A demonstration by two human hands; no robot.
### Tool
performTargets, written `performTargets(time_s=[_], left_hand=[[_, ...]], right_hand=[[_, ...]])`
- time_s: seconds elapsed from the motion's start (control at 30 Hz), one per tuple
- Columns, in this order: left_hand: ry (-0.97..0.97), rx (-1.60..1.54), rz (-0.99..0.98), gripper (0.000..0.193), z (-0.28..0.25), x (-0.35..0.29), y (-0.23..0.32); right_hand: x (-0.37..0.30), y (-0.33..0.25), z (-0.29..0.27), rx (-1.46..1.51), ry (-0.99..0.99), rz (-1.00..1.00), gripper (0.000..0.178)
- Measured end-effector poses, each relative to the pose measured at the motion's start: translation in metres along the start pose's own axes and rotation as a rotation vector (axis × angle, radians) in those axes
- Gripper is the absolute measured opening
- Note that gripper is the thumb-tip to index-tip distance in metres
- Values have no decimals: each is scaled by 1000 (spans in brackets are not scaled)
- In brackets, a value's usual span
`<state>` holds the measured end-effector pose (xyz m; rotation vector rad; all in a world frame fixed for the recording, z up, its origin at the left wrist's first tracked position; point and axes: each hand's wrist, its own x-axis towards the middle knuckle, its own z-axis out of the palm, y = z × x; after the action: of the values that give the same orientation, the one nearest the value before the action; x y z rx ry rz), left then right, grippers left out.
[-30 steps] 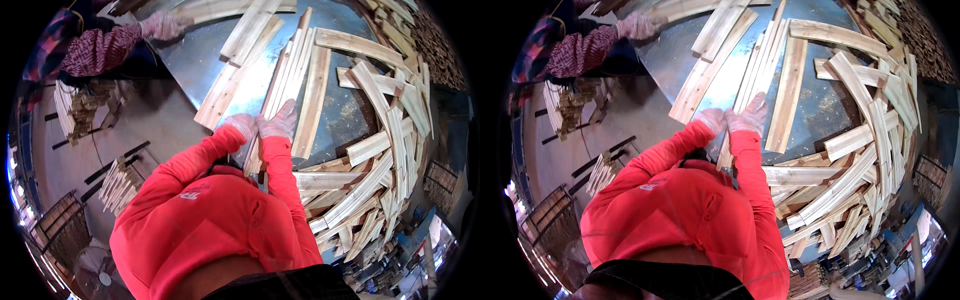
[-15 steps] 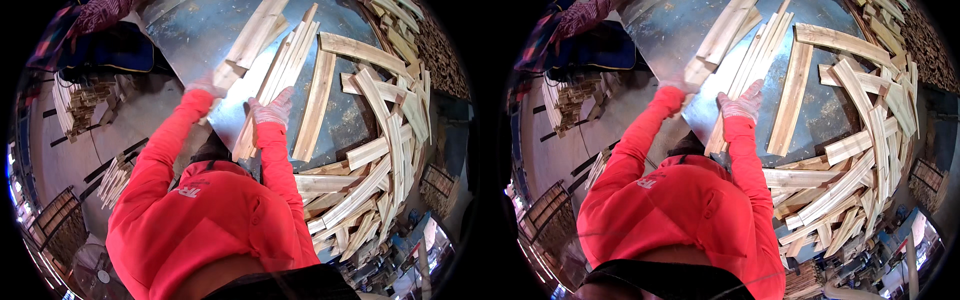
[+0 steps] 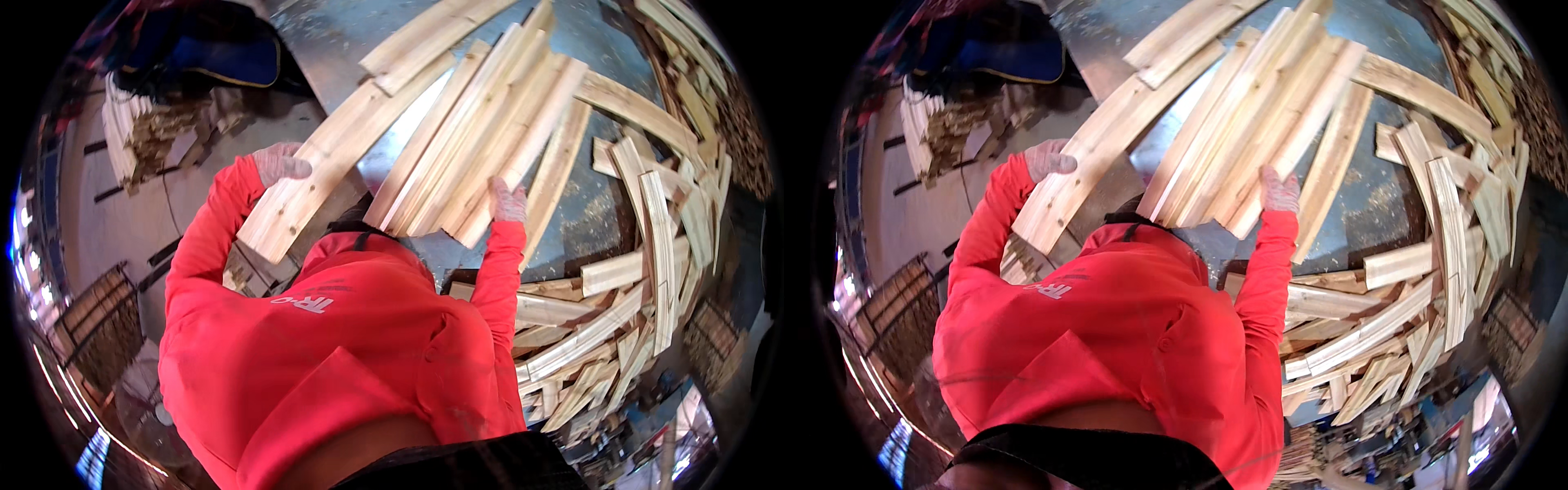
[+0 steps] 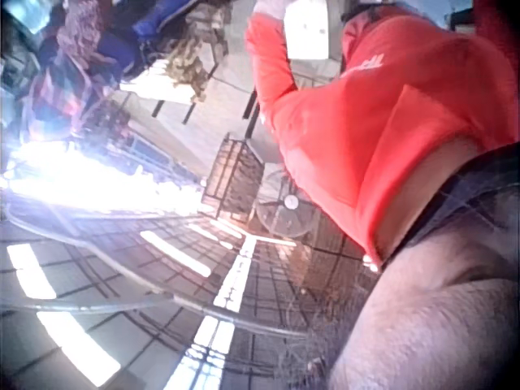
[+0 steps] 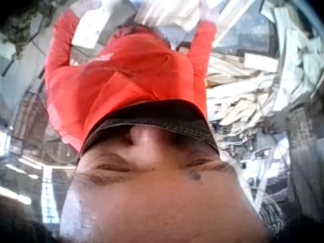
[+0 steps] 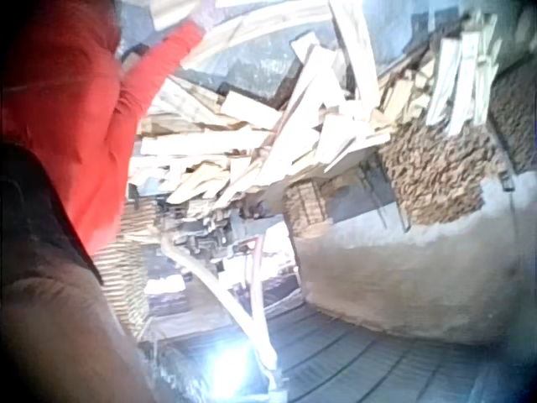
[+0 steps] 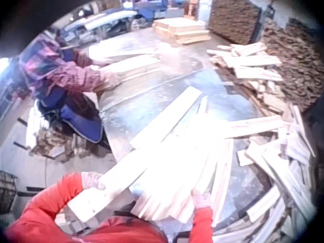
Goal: The person picks up wooden planks from a pile on a metal table and stacks them neatly. They repeatedly grab planks, align them, and place them into a growing stack, occasionally adjusting the pile to maintain order.
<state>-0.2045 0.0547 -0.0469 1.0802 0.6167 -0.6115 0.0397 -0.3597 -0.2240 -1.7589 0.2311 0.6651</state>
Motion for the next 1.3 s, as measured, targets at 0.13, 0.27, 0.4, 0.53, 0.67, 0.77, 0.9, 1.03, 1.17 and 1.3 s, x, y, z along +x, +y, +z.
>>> performTargets(time_s=[0.13, 0.27, 0.4, 0.53, 0.67, 0.77, 0.9, 1.03, 1.17, 1.3], left_hand=[[419, 617, -199, 34, 37, -92, 11], [727, 1151, -118, 29, 36, -160, -25], [1053, 1177, -46, 33, 35, -195, -68], [1352, 1157, 272, 47, 64, -188, -95], [1332, 1291, 372, 56, 96, -161, -77], [1255, 1119, 665, 55, 104, -128, -92], [858, 96, 702, 49, 169, -66, -63], [695, -28, 857, 40, 217, 34, -68], [448, -394, 1063, 47, 229, 41, -88], [498, -420, 1173, 51, 231, -2, -101]], right_hand=[[-52, -73, 13, -125, 82, -8, 46], [-81, -75, 3, 14, 128, -110, 45], [-81, -66, -33, 222, 82, -169, 46], [-108, -98, -21, 415, -91, -340, 49], [-119, -93, -19, 326, 3, -385, 45], [-140, -109, -2, 314, -24, -380, 31], [-186, -114, 35, -266, -60, -543, 43], [-234, -90, 93, -341, -110, -890, 54], [-273, -115, 99, -644, -93, -1306, 62], [-287, -118, 115, -429, -176, -1286, 67]])
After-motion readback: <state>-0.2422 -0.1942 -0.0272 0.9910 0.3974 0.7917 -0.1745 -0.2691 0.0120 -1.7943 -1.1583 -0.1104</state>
